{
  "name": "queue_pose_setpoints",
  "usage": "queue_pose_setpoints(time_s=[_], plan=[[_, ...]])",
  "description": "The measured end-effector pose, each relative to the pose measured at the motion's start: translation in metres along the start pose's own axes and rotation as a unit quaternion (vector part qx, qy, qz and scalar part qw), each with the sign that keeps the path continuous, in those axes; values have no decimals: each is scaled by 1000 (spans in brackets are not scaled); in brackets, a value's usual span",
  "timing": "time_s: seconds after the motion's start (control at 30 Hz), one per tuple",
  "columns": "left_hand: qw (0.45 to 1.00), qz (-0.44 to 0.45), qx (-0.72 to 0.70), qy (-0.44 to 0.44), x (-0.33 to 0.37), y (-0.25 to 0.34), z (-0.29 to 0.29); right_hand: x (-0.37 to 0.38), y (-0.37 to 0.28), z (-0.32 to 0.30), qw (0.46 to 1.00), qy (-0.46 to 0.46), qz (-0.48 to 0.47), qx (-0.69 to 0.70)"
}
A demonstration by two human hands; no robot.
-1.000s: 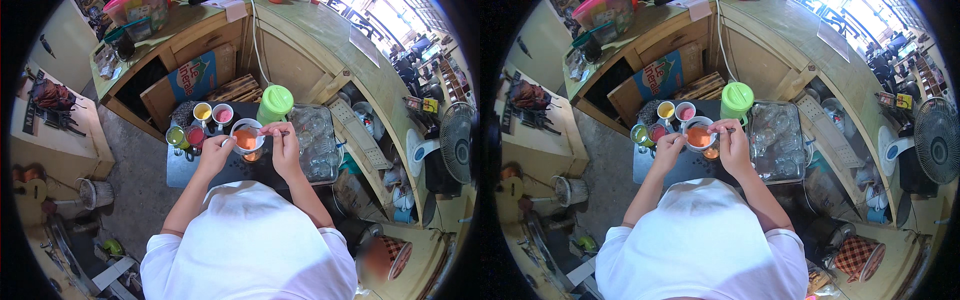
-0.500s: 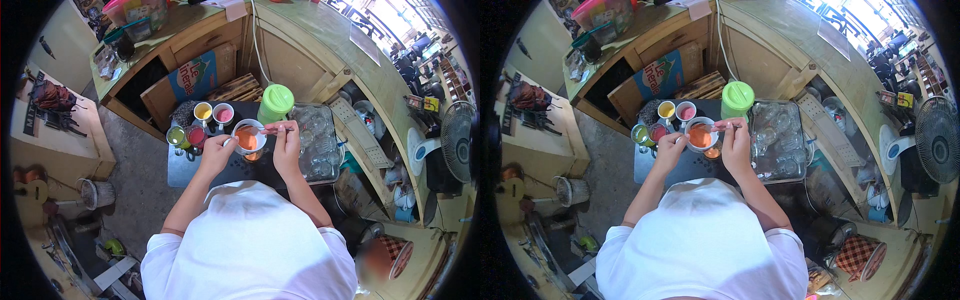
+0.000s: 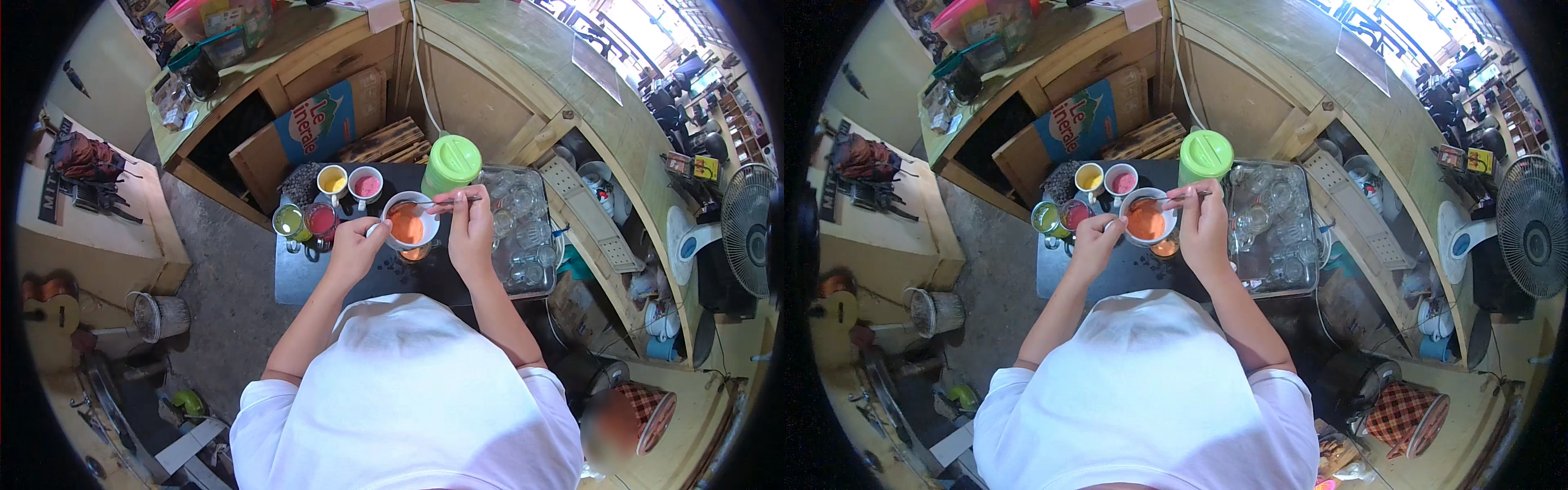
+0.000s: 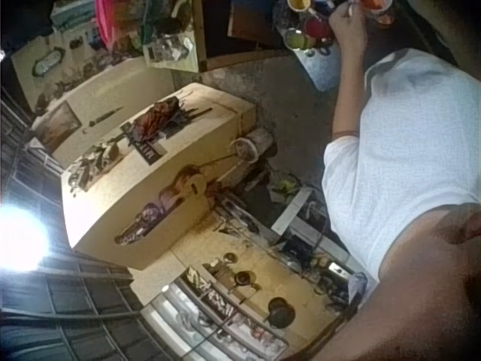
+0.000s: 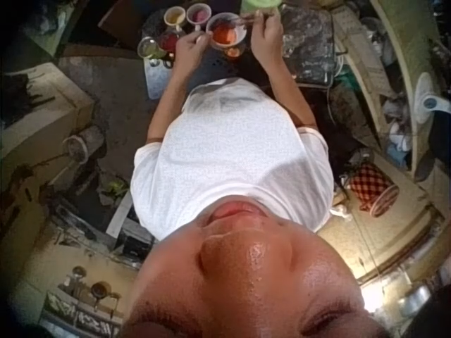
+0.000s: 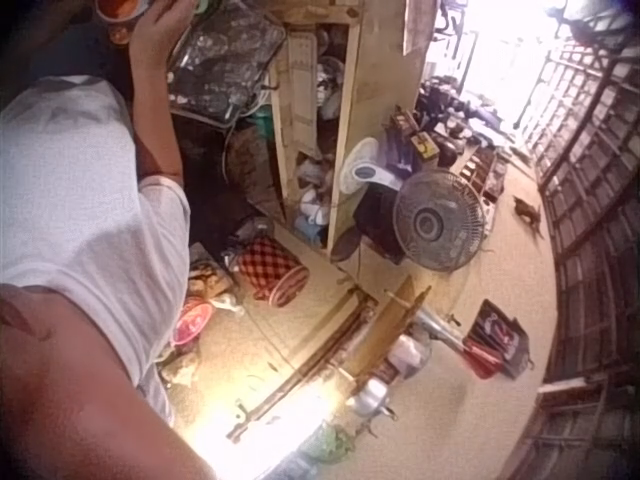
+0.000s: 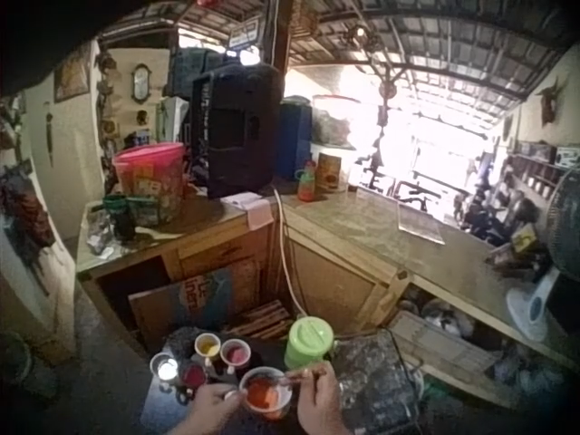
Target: Preparing flavored drinks by measuring powder/liquid and stirring.
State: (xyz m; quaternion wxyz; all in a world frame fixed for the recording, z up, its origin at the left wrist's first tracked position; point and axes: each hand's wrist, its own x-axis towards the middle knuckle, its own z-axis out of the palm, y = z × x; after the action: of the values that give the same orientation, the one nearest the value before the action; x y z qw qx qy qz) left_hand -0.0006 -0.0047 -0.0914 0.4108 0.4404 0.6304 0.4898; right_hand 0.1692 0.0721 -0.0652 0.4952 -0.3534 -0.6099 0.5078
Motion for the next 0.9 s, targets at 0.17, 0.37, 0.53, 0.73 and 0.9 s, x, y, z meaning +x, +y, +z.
queue_pose_setpoints(time_s=[0.17, 0.37, 0.53, 0.73, 0.9], plan=[[1000, -7, -26, 3, 1, -4, -2, -10, 3, -4, 982, -62, -178, -32], [999, 2, -34, 5, 0, -1, -4, -17, 6, -3, 984, -63, -168, 1], [1000, 5, -27, 6, 0, 1, -4, -14, 6, -7, 989, -78, -121, 27], [1000, 23, -3, 4, 2, 0, -6, -10, -2, -13, 976, -94, -190, -48], [999, 43, 9, -2, 1, 4, -7, -17, 7, -11, 976, -56, -204, -57]])
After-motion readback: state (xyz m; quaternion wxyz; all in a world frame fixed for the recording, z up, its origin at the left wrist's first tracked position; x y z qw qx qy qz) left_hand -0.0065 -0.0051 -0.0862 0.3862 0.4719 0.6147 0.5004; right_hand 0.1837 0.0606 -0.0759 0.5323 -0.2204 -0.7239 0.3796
